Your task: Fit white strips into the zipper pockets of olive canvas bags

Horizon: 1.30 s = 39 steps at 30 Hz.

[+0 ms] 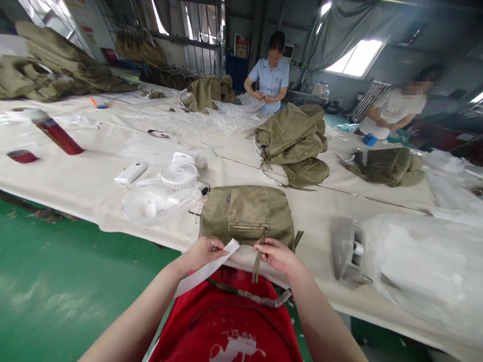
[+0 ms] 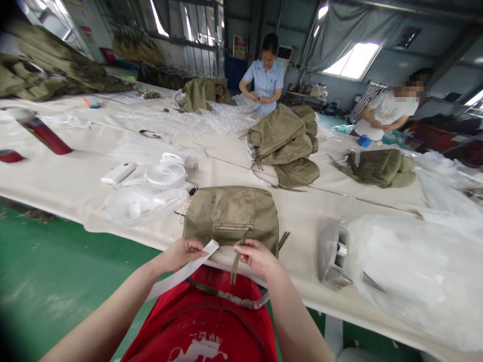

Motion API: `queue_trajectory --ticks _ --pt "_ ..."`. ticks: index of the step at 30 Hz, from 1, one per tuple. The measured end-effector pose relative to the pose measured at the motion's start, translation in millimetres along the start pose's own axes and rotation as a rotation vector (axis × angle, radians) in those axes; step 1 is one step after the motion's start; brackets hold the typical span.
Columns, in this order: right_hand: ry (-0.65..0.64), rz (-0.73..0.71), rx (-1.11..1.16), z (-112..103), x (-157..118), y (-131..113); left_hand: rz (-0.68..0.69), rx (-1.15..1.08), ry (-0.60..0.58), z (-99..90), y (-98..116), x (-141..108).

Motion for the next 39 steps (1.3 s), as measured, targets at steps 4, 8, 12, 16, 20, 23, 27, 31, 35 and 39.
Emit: queue_trajectory --ticks 4,8,12,16,20,23,27,31,35,39 --pt "-0.024 -0.074 0.019 6 -8 -3 0.03 0.088 -0.086 5.8 1 -3" --pt "0.03 -0.18 0.051 3 -5 -3 0.094 0.163 -0.157 7.2 5 -5" --pt "0.071 -0.236 0.063 3 -1 -2 0.123 0.181 -0.181 7.8 11 -7" --pt "0.063 -0.241 0.061 7 -1 -1 0.07 0.133 -0.192 13.3 12 -6" --pt "0.043 -0.262 0.07 8 -2 1 -0.013 0.015 -0.205 22.9 7 1" --pt "0.053 -0.279 0.087 5 -2 2 -0.057 -0.043 -0.233 28.0 3 5" --pt "0.073 -0.309 0.11 0 -3 4 -0.088 -0.067 -0.239 29.0 3 8" --pt "0.047 -0.293 0.109 -5 -4 6 -0.128 -0.1 -0.241 29.2 2 10" --pt "0.04 -0.292 0.126 -5 -4 6 -0.148 -0.146 -0.225 32.4 -1 15" --pt "0.042 -0.274 0.074 -2 5 8 -0.14 -0.205 -0.177 38.6 5 28"
Point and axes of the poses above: each hand's wrist, its own x-axis towards the middle knuckle, its own z-axis out of the palm, y = z × x, the point moved 1 cm from there along x, towards the middle knuckle, and after that the axes turned 4 degrees about x, right-handed, at the moved point
